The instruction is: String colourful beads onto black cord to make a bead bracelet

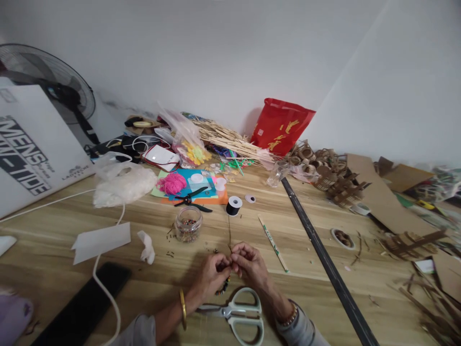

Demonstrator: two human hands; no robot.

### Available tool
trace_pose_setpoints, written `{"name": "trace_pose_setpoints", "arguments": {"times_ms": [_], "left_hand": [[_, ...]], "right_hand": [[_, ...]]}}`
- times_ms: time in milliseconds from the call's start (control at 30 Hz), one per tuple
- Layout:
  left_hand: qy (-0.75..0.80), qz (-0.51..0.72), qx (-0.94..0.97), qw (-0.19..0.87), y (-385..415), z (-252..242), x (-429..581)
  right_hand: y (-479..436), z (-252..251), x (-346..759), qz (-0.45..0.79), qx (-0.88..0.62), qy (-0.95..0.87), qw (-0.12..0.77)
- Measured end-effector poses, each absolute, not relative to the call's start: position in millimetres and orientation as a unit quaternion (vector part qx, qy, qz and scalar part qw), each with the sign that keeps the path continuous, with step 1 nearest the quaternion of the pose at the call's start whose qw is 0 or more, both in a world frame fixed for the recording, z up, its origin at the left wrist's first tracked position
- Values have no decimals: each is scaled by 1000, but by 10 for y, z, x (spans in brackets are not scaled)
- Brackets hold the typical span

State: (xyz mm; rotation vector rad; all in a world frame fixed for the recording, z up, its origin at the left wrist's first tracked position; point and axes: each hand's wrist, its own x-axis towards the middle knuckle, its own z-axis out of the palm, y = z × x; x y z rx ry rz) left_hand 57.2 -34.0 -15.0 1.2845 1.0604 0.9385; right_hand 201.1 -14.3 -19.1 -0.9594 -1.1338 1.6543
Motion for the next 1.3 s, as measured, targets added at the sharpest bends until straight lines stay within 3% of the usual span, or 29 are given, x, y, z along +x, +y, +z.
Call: {"name": "trace_pose_setpoints", "arguments": {"times_ms": [267, 400, 500, 600, 700, 933, 1300], "left_hand": [[429, 376, 502, 650, -370, -192, 662], [400, 341, 519, 674, -389, -117, 613], [411, 302, 584, 632, -394, -14, 515], [441, 289, 672, 519, -359, 62, 388], [473, 326, 686, 446, -267, 54, 262], [503, 401, 646, 411, -97, -76, 138], [472, 311, 776, 281, -138, -90, 204]], "right_hand": [[-254, -68, 2045, 412, -466, -686, 379], [-237, -82, 2099, 355, -458, -746, 327], [-222, -100, 2120, 337, -452, -773, 289], [-224, -121, 2117, 317, -443, -793, 272], [-233, -141, 2105, 314, -434, -797, 277], [-222, -194, 2086, 384, -483, -723, 310], [-162, -274, 2108, 440, -486, -668, 353]]}}
